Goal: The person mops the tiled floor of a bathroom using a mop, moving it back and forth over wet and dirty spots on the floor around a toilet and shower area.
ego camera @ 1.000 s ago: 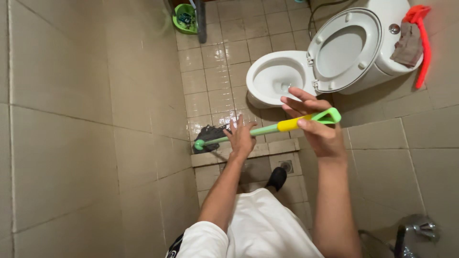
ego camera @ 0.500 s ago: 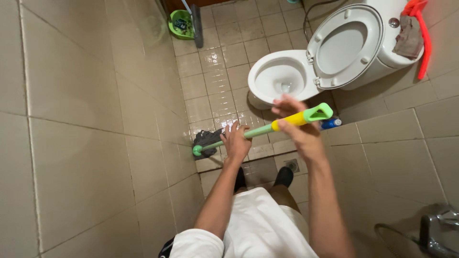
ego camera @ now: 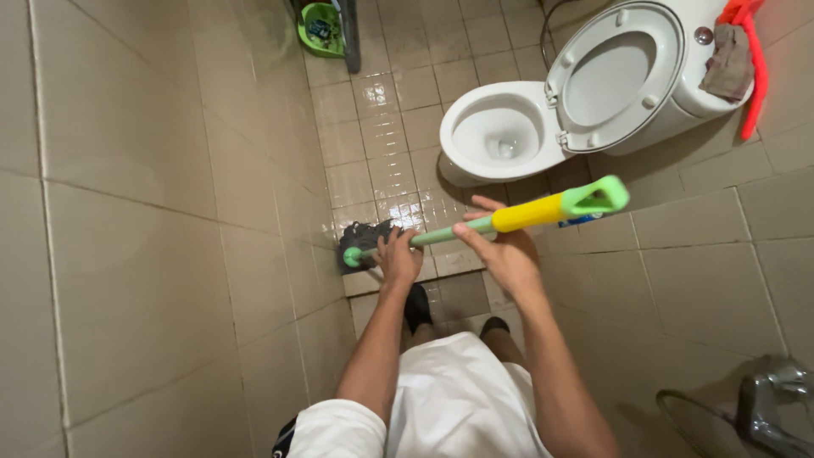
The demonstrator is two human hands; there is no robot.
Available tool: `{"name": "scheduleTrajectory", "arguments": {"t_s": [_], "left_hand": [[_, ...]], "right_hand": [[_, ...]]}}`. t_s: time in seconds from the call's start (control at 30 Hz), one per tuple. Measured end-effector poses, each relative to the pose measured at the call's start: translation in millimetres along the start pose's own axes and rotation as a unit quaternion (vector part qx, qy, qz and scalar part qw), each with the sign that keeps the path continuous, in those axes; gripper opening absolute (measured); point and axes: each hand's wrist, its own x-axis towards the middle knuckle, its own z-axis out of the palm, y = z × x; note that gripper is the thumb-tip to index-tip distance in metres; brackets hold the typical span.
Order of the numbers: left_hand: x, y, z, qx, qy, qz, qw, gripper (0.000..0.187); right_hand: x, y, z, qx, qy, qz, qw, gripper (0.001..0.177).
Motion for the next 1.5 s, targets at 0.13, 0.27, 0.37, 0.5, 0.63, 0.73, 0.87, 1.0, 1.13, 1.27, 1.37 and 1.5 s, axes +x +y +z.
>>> {"name": "scheduleTrajectory", "arguments": {"t_s": [0.13, 0.27, 0.37, 0.5, 0.63, 0.73, 0.87, 1.0, 1.13, 1.27, 1.37, 1.5], "left_hand": [[-7, 13, 4, 0.009, -0.011, 0.002, 1.0, 0.034], [-26, 40, 28, 0.038, -0.034, 0.033, 0.998, 0.034], [-38, 68, 41, 0.064, 0.013, 0.108, 0.992, 0.033], [-60, 125, 34, 0.071, 0.029, 0.197, 0.977, 0.047], [-102, 180, 32, 0.001, 0.017, 0.203, 0.979, 0.047], [-128, 208, 51, -0.05, 0.056, 0.246, 0.966, 0.045], [-143, 225, 95, -0.022, 0.014, 0.226, 0.974, 0.046], [-151, 235, 139, -0.036, -0.002, 0.173, 0.984, 0.04], [-165, 256, 152, -0.005, -0.087, 0.098, 0.991, 0.041], [-174, 255, 167, -0.029, -0.14, 0.015, 0.99, 0.05], [-175, 250, 190, -0.039, -0.078, 0.101, 0.991, 0.039], [-181, 263, 208, -0.061, -0.055, 0.095, 0.992, 0.029]], "right_hand": [[-18, -33, -36, -0.032, 0.037, 0.029, 0.998, 0.048], [-39, -45, -85, -0.076, 0.082, -0.177, 0.978, 0.023], [-55, -54, -122, -0.034, 0.109, -0.171, 0.979, 0.022], [-76, -67, -170, 0.037, 0.171, -0.145, 0.974, 0.025], [-95, -75, -208, 0.051, 0.218, -0.176, 0.959, 0.029], [-110, -77, -237, 0.059, 0.222, -0.27, 0.935, 0.032], [-125, -58, -262, 0.037, 0.242, -0.252, 0.936, 0.031], [-119, -9, -267, 0.04, 0.196, -0.231, 0.952, 0.028], [-112, 35, -266, 0.006, 0.18, -0.179, 0.967, 0.025], [-114, 53, -277, -0.012, 0.15, -0.137, 0.979, 0.022], [-118, 44, -291, -0.035, 0.138, -0.194, 0.971, 0.034], [-139, 8, -313, 0.223, 0.15, -0.163, 0.949, 0.041]]}}
